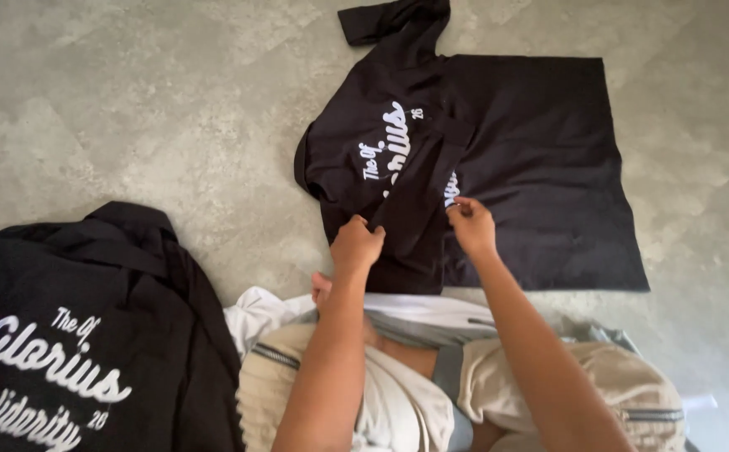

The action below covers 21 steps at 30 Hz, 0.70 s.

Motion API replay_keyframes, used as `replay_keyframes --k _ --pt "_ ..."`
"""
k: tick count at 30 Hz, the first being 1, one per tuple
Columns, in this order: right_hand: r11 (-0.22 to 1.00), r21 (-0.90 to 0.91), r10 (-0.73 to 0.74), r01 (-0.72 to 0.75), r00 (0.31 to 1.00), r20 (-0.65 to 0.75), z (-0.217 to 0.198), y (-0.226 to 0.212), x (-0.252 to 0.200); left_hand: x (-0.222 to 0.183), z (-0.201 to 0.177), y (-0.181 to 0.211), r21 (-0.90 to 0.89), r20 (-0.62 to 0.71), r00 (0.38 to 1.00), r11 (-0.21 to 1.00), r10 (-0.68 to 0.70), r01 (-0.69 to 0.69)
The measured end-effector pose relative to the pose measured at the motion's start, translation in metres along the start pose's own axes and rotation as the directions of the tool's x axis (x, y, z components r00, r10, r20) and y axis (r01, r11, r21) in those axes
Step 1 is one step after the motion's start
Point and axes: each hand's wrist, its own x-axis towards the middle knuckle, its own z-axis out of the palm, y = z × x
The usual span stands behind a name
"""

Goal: Folding a black shirt into a neat rectangle on the floor.

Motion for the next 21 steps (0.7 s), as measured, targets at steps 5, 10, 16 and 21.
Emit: replay_keyframes --k 5,10,16,21 --pt "0.971 0.225 0.074 -0.081 0.996 0.039 0.011 -0.018 0.067 0.023 0.008 0.012 -0.058 0.005 1.0 0.998 -0.022 0.022" --pt "0.975 0.169 0.15 -0.142 0.988 -0.035 0.041 -0.012 0.14 0.03 -0.001 0.016 -0.159 0.035 0.995 0.982 -0.094 0.098" --pt "0.91 0.322 -0.197 0.26 0.956 -0.216 0.043 -0.084 0.128 0.017 -0.017 0.031 -0.41 -0.111 0.992 0.912 -0.059 0.009" --pt "0.875 0.444 -0.15 0.194 0.98 -0.132 0.041 -0.118 0.102 0.019 -0.017 0.025 -0.42 -0.168 0.977 0.906 -0.131 0.05"
